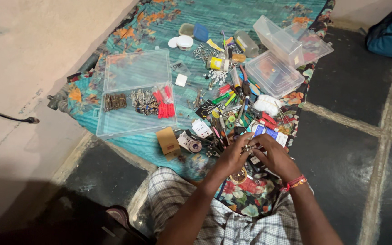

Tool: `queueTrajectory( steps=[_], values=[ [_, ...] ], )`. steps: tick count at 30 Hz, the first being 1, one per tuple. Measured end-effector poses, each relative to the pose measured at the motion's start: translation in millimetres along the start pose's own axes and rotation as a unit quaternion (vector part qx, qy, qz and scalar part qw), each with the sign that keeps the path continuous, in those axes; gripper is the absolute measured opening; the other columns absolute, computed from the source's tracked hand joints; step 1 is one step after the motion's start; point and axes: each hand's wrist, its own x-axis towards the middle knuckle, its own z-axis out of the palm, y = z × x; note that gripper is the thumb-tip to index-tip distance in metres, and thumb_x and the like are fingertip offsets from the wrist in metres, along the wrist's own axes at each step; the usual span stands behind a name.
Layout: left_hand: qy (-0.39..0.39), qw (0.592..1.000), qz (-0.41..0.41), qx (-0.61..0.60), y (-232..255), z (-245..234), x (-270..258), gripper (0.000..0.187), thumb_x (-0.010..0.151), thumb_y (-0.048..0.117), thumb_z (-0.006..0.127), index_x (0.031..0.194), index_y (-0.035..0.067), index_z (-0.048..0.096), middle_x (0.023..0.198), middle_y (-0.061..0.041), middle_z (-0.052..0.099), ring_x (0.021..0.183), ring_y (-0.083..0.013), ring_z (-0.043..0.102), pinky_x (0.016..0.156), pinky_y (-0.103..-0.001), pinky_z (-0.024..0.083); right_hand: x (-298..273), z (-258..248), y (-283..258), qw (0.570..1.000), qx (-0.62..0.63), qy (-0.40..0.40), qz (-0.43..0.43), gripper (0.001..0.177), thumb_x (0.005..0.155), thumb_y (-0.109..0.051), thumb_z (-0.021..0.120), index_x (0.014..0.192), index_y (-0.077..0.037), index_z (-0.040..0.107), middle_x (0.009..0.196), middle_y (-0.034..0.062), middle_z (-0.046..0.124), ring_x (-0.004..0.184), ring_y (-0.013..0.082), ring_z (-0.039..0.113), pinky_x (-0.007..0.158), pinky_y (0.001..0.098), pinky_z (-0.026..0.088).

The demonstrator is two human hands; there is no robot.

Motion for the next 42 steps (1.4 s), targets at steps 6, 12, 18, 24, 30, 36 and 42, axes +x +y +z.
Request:
queueTrajectory(
  steps=[6, 12, 18, 24, 30, 36, 42],
  values=[
    [-0.004, 1.000, -0.019, -0.012, 0, 0, 3, 0.063, 0.100, 0.003, 0.062, 0.154, 0.011, 0.030, 0.141, -0.029, 0.059, 0.129, -0.0433, 0.063, 0.105, -0.047, 0.057, 3, -4, -8, 1.000, -0.017, -0.003, 0.021, 0.022, 0.094, -0.022, 0.067, 0.112, -0.009, 0.067, 0.113, 0.0098, 0.067, 0.104, 0.0282, 0.068, 0.089, 0.0397, 0.053],
    [0.045, 0.954, -0.172, -0.240, -8, 1, 11, 0.075, 0.090, 0.008, 0.076, 0.151, 0.007, 0.032, 0.135, -0.026, 0.066, 0.126, -0.0343, 0.063, 0.108, -0.041, 0.049, 7, -9, -15, 0.995, 0.049, 0.013, 0.090, 0.043, 0.087, -0.019, 0.072, 0.129, -0.015, 0.064, 0.124, 0.0098, 0.065, 0.108, 0.0251, 0.069, 0.087, 0.0366, 0.058],
    [0.119, 0.841, -0.261, -0.459, -26, -16, 0, 0.069, 0.091, 0.009, 0.069, 0.152, 0.006, 0.037, 0.133, -0.017, 0.060, 0.109, -0.0244, 0.067, 0.097, -0.039, 0.056, 24, 19, -17, 0.995, -0.026, 0.027, -0.096, 0.056, 0.082, -0.018, 0.075, 0.134, -0.007, 0.058, 0.130, 0.0155, 0.062, 0.118, 0.0356, 0.060, 0.096, 0.0437, 0.050],
    [0.191, 0.814, -0.190, -0.515, -23, -54, -27, 0.059, 0.096, 0.015, 0.069, 0.148, 0.007, 0.044, 0.129, -0.009, 0.059, 0.110, -0.0170, 0.062, 0.091, -0.035, 0.054, 60, 40, -46, 0.989, -0.055, -0.036, -0.136, 0.046, 0.084, -0.016, 0.072, 0.129, -0.008, 0.063, 0.125, 0.0153, 0.065, 0.119, 0.0385, 0.058, 0.099, 0.0456, 0.047],
    [0.253, 0.847, -0.242, -0.401, -5, -108, -43, 0.052, 0.099, 0.019, 0.070, 0.146, 0.001, 0.056, 0.107, -0.011, 0.061, 0.084, -0.0168, 0.058, 0.070, -0.028, 0.053, 89, 61, -97, 0.969, -0.019, -0.022, -0.246, 0.038, 0.087, -0.022, 0.071, 0.121, -0.007, 0.065, 0.118, 0.0137, 0.067, 0.114, 0.0354, 0.061, 0.099, 0.0453, 0.047],
    [0.329, 0.821, -0.176, -0.433, 14, -157, -73, 0.053, 0.092, 0.013, 0.069, 0.140, 0.003, 0.051, 0.107, -0.010, 0.066, 0.091, -0.0166, 0.070, 0.078, -0.029, 0.061, 118, 102, -127, 0.962, 0.036, -0.033, -0.267, 0.032, 0.094, -0.021, 0.067, 0.123, -0.009, 0.066, 0.118, 0.0142, 0.068, 0.110, 0.0358, 0.062, 0.095, 0.0454, 0.047],
    [0.377, 0.810, -0.173, -0.414, -33, -211, -81, 0.051, 0.090, 0.013, 0.072, 0.136, 0.004, 0.051, 0.104, -0.016, 0.068, 0.088, -0.0213, 0.071, 0.076, -0.031, 0.061, 166, 156, -143, 0.964, 0.064, -0.075, -0.246, 0.029, 0.093, -0.023, 0.071, 0.119, -0.010, 0.068, 0.111, 0.0131, 0.069, 0.107, 0.0347, 0.064, 0.097, 0.0434, 0.049]
  ],
)
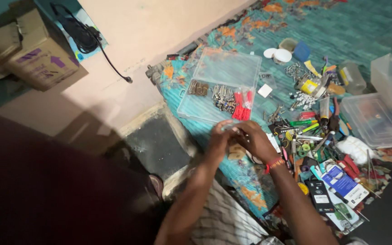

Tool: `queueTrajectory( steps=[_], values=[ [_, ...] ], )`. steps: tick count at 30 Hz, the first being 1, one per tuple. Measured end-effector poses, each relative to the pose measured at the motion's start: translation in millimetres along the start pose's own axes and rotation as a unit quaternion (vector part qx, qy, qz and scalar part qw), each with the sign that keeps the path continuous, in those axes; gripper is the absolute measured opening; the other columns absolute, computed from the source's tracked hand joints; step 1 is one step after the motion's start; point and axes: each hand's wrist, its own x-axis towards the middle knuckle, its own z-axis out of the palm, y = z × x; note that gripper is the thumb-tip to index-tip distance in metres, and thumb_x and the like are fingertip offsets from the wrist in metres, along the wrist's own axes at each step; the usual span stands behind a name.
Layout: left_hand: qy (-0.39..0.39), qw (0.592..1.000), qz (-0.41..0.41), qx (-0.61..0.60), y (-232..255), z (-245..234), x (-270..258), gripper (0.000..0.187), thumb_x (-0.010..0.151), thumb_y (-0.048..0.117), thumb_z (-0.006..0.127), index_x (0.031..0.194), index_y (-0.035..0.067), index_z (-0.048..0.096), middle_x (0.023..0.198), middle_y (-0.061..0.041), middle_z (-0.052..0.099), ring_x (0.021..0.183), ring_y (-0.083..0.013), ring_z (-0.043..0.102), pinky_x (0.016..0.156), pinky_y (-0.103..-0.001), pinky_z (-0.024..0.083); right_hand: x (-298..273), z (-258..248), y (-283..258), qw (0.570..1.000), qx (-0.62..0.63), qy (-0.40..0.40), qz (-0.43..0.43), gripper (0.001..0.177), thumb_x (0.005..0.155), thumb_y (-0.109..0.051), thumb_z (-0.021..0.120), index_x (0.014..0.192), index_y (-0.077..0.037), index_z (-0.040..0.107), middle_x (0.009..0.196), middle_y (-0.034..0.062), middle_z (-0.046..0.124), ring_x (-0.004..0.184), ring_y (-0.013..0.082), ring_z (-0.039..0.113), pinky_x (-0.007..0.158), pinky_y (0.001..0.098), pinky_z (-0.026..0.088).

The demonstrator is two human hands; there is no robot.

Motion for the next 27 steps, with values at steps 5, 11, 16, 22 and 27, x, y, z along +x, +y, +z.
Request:
queueTrajectory(
  steps=[5, 11, 16, 22, 27],
  values=[
    [-0.019, 0.999, -0.015, -0.028, 2, -48, 61, 0.032, 0.099, 0.022, 0.068, 0.122, 0.002, 0.058, 0.099, -0.009, 0.070, 0.085, -0.0183, 0.071, 0.076, -0.033, 0.061, 54, 41, 50, 0.994, 0.084, -0.025, 0.065, 0.040, 0.083, -0.016, 0.075, 0.122, -0.007, 0.068, 0.110, 0.0121, 0.069, 0.098, 0.0266, 0.066, 0.087, 0.0384, 0.052],
    [0.055, 0.998, -0.012, 0.036, 11, -100, 144, 0.030, 0.098, 0.024, 0.062, 0.116, 0.001, 0.066, 0.098, -0.008, 0.076, 0.085, -0.0194, 0.075, 0.076, -0.030, 0.062, 102, 90, 126, 0.920, 0.297, -0.036, 0.252, 0.022, 0.088, -0.016, 0.074, 0.106, -0.003, 0.073, 0.085, 0.0016, 0.069, 0.072, 0.0102, 0.060, 0.063, 0.0285, 0.051],
    [0.065, 0.987, -0.008, 0.149, 18, -143, 190, 0.024, 0.095, 0.010, 0.063, 0.113, -0.004, 0.072, 0.090, -0.008, 0.073, 0.076, -0.0173, 0.072, 0.068, -0.030, 0.060, 137, 141, 158, 0.890, 0.319, -0.051, 0.323, 0.018, 0.089, -0.019, 0.071, 0.084, -0.001, 0.073, 0.071, 0.0029, 0.068, 0.058, 0.0103, 0.060, 0.054, 0.0271, 0.050],
    [0.019, 0.983, -0.006, 0.181, 23, -175, 217, 0.024, 0.093, 0.005, 0.064, 0.113, -0.003, 0.073, 0.090, -0.009, 0.073, 0.075, -0.0163, 0.070, 0.066, -0.027, 0.058, 162, 209, 182, 0.886, 0.318, 0.017, 0.336, 0.026, 0.090, -0.016, 0.076, 0.074, 0.004, 0.071, 0.065, 0.0053, 0.066, 0.055, 0.0120, 0.062, 0.051, 0.0262, 0.052],
    [0.044, 0.993, -0.036, 0.104, 23, -184, 231, 0.025, 0.085, 0.004, 0.063, 0.107, 0.001, 0.073, 0.089, -0.009, 0.077, 0.076, -0.0186, 0.075, 0.067, -0.031, 0.061, 163, 230, 198, 0.854, 0.361, 0.104, 0.360, 0.011, 0.086, -0.005, 0.067, 0.082, -0.005, 0.077, 0.068, -0.0008, 0.070, 0.057, 0.0083, 0.059, 0.050, 0.0252, 0.045]
  ],
)
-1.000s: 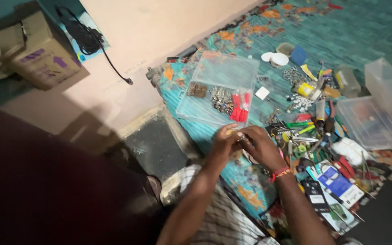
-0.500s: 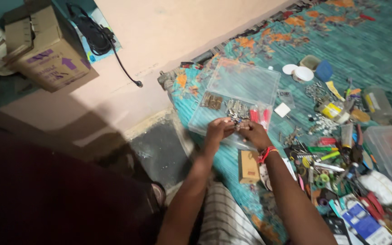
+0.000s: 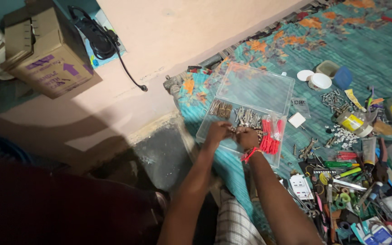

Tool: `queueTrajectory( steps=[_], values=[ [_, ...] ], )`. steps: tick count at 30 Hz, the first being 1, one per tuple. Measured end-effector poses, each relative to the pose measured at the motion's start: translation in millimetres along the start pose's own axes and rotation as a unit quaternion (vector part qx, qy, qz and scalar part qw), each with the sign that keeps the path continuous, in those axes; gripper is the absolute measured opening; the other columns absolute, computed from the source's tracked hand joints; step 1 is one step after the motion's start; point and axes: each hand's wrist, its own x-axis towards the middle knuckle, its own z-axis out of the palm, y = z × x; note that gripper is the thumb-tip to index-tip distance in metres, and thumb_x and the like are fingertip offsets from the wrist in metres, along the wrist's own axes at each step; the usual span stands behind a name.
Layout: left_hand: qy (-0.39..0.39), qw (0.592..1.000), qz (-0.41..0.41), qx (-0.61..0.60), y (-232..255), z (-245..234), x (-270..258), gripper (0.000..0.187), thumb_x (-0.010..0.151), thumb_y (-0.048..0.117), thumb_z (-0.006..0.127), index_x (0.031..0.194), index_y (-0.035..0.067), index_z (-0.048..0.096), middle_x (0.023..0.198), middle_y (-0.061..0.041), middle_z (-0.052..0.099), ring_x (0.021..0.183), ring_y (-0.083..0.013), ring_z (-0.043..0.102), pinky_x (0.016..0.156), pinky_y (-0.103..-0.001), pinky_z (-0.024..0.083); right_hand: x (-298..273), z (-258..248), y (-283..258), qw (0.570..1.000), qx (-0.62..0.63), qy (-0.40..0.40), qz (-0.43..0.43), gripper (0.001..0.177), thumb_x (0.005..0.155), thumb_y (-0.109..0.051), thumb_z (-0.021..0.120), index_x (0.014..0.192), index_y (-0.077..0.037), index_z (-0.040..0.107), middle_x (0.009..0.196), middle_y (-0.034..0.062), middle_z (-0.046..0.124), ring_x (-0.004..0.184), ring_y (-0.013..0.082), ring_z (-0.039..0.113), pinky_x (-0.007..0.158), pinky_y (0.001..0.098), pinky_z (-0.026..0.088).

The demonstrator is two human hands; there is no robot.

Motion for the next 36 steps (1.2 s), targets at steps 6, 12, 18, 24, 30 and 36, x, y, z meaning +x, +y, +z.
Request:
queueTrajectory(
  steps=[6, 12, 18, 24, 30, 36],
  values=[
    [0.091, 0.916, 0.101, 0.378, 2, 3, 24, 0.022, 0.075, 0.009, 0.073, 0.095, 0.006, 0.079, 0.085, -0.013, 0.079, 0.079, -0.0215, 0.077, 0.071, -0.036, 0.061, 4, 17, 10, 0.998, -0.023, -0.019, -0.053, 0.013, 0.080, 0.003, 0.072, 0.091, -0.003, 0.076, 0.076, -0.0005, 0.069, 0.063, 0.0067, 0.057, 0.054, 0.0242, 0.045],
    [0.173, 0.861, 0.213, 0.428, -4, 5, 29, 0.025, 0.067, 0.007, 0.071, 0.091, 0.004, 0.078, 0.087, -0.019, 0.076, 0.085, -0.0331, 0.075, 0.078, -0.039, 0.058, 10, 20, 18, 0.989, 0.147, -0.022, -0.008, 0.012, 0.088, 0.001, 0.065, 0.089, 0.000, 0.077, 0.078, 0.0009, 0.071, 0.066, 0.0094, 0.059, 0.056, 0.0240, 0.045],
    [0.051, 0.984, 0.104, 0.137, -6, 18, 34, 0.023, 0.083, 0.003, 0.064, 0.103, 0.002, 0.075, 0.089, -0.014, 0.077, 0.077, -0.0225, 0.075, 0.062, -0.033, 0.059, -10, -10, 3, 0.986, 0.163, 0.013, 0.013, 0.016, 0.092, 0.008, 0.058, 0.101, 0.010, 0.070, 0.089, 0.0110, 0.071, 0.075, 0.0140, 0.065, 0.065, 0.0236, 0.050],
    [0.084, 0.783, 0.272, 0.553, -3, 18, 26, 0.016, 0.094, 0.011, 0.063, 0.090, 0.001, 0.075, 0.078, -0.010, 0.074, 0.069, -0.0143, 0.066, 0.062, -0.029, 0.052, -100, -64, -102, 0.963, 0.255, 0.077, 0.036, 0.034, 0.090, 0.010, 0.044, 0.120, 0.016, 0.060, 0.114, 0.0241, 0.071, 0.098, 0.0272, 0.073, 0.077, 0.0304, 0.056],
    [0.151, 0.949, 0.201, 0.189, -9, 35, -19, 0.025, 0.090, 0.005, 0.055, 0.106, 0.000, 0.073, 0.078, -0.008, 0.071, 0.066, -0.0152, 0.067, 0.060, -0.030, 0.056, -193, -139, -143, 0.952, 0.299, 0.068, -0.018, 0.026, 0.098, 0.003, 0.044, 0.115, 0.014, 0.059, 0.114, 0.0250, 0.070, 0.106, 0.0306, 0.073, 0.096, 0.0370, 0.060],
    [0.122, 0.951, 0.223, 0.178, -7, 72, -87, 0.026, 0.095, 0.007, 0.056, 0.114, -0.002, 0.071, 0.080, -0.010, 0.066, 0.066, -0.0145, 0.062, 0.059, -0.029, 0.055, -284, -207, -121, 0.963, 0.255, 0.084, -0.028, 0.021, 0.102, -0.005, 0.051, 0.116, 0.006, 0.063, 0.102, 0.0193, 0.072, 0.085, 0.0259, 0.070, 0.076, 0.0376, 0.060]
  ],
)
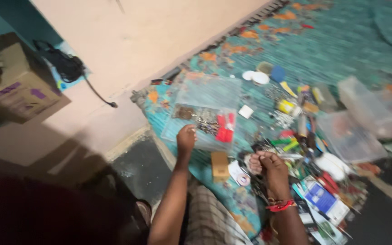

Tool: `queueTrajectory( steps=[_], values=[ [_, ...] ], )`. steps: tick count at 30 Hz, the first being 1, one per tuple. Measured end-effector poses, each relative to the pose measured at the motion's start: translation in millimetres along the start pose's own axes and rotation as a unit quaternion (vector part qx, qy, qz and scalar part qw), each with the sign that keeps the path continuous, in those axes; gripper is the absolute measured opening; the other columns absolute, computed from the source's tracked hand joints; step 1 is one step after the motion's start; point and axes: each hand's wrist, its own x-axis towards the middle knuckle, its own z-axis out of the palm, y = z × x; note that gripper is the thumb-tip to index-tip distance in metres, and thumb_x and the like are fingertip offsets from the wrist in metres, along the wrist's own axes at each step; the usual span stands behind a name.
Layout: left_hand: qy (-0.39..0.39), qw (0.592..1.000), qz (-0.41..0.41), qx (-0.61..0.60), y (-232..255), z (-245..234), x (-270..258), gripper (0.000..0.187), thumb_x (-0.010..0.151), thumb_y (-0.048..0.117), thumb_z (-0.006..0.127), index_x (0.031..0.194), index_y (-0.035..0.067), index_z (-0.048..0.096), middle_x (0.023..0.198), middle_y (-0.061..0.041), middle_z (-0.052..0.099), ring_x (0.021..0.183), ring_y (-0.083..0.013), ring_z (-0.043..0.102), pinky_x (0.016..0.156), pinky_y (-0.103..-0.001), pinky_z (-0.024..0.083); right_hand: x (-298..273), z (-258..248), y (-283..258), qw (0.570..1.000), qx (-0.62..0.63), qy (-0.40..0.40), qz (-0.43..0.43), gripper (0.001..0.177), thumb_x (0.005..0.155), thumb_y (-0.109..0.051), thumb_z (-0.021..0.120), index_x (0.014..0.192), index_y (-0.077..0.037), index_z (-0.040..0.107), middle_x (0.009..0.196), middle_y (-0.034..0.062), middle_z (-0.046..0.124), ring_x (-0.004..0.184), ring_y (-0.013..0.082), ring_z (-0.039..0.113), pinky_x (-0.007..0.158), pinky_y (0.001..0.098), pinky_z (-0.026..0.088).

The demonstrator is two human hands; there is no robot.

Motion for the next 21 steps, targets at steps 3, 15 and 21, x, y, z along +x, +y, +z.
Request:
queueTrajectory(
  steps=[3, 15, 21],
  values=[
    [-0.032, 0.998, -0.011, -0.052, 48, 26, -60, 0.030, 0.096, 0.008, 0.055, 0.123, 0.000, 0.065, 0.090, -0.007, 0.070, 0.070, -0.0126, 0.064, 0.061, -0.028, 0.058, -36, -47, -6, 0.995, -0.073, 0.059, 0.015, 0.020, 0.102, -0.007, 0.054, 0.115, 0.004, 0.064, 0.098, 0.0154, 0.073, 0.082, 0.0203, 0.071, 0.070, 0.0330, 0.057],
    [0.053, 0.862, -0.193, 0.466, -14, -80, -235, 0.078, 0.104, 0.063, 0.047, 0.128, -0.006, 0.075, 0.114, -0.028, 0.079, 0.104, -0.0336, 0.074, 0.092, -0.043, 0.055, -106, -159, -6, 0.987, -0.060, 0.148, -0.016, 0.021, 0.099, -0.010, 0.059, 0.113, 0.003, 0.067, 0.094, 0.0104, 0.074, 0.068, 0.0117, 0.061, 0.059, 0.0256, 0.048],
    [0.017, 0.792, -0.560, -0.244, -30, -86, -297, 0.083, 0.091, 0.062, 0.059, 0.142, -0.003, 0.056, 0.134, -0.021, 0.068, 0.117, -0.0380, 0.067, 0.100, -0.050, 0.053, -108, -156, 9, 0.992, -0.018, 0.117, -0.031, 0.020, 0.099, -0.008, 0.058, 0.111, 0.004, 0.067, 0.089, 0.0102, 0.072, 0.063, 0.0100, 0.059, 0.055, 0.0259, 0.047]
  ],
)
